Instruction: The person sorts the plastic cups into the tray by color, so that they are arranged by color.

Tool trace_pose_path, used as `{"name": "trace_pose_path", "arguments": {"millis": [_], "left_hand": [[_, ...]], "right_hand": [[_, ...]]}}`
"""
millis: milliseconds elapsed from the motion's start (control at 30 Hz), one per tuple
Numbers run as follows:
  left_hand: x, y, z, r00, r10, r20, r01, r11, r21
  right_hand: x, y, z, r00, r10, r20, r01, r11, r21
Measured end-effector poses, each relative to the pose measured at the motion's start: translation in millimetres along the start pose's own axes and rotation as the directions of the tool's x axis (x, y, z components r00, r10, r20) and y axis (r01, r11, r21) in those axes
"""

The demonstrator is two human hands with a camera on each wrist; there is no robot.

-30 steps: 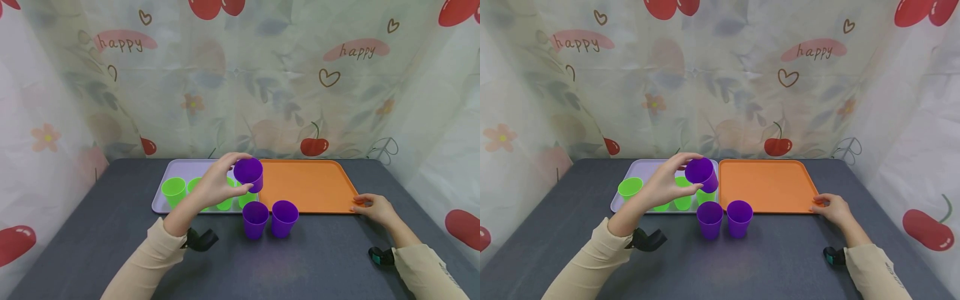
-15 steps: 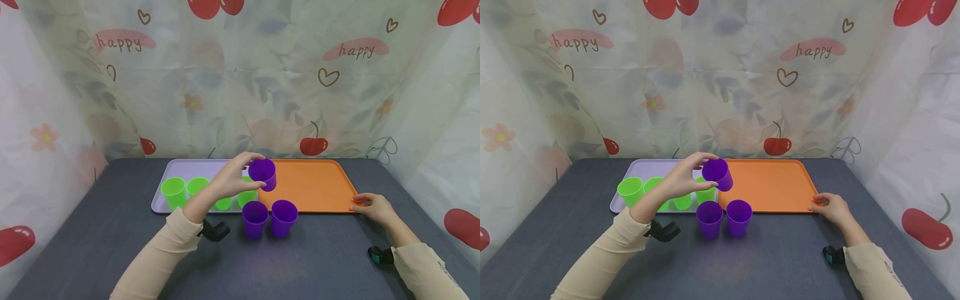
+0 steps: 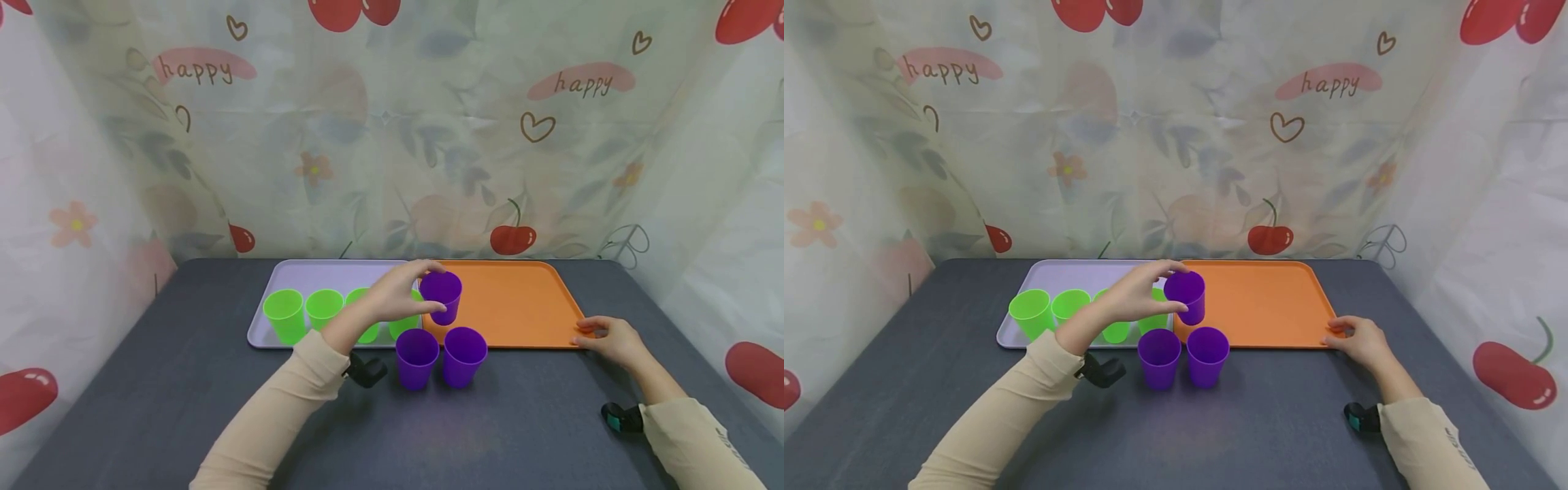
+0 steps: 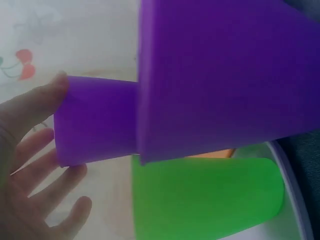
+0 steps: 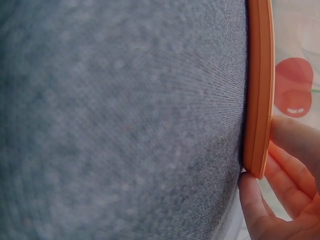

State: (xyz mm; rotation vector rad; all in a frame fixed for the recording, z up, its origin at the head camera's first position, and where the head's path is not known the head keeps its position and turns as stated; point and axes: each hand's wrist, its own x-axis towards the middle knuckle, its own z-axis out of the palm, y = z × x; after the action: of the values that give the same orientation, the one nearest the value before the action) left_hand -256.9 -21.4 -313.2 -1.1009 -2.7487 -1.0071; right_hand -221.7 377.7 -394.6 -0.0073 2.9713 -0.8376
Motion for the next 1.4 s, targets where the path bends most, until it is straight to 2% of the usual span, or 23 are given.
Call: {"name": "trace_pose_path", "arguments": {"millis": [233,600,833,1033,1400], "left_hand": [[5.8,-6.3,9.7,0.999,0.033,0.029,-0.034,0.998,0.045],[10.7,-10.6,22.9,0.996,0.0,0.085,-0.012,0.99,0.142],[12.1,-15.3,30.5,0.998,-0.019,0.068,0.007,0.983,0.182],[14.7,-13.3,31.7,0.995,-0.068,0.068,0.054,0.98,0.19],[16.5,-13.1,33.9,0.992,-0.101,0.074,0.084,0.975,0.205]], "right_hand": [[0.1,1,0,1.0,-0.001,0.002,0.001,1.0,0.004],[-1.9,-1,0,1.0,0.003,0.008,-0.003,1.0,0.014],[-2.1,-1,1,1.0,0.004,0.007,-0.004,1.0,0.007],[-1.6,-1,0,1.0,-0.003,0.006,0.003,1.0,-0.001],[-0.2,1,1,1.0,-0.01,0.001,0.01,1.0,0.002]]}}
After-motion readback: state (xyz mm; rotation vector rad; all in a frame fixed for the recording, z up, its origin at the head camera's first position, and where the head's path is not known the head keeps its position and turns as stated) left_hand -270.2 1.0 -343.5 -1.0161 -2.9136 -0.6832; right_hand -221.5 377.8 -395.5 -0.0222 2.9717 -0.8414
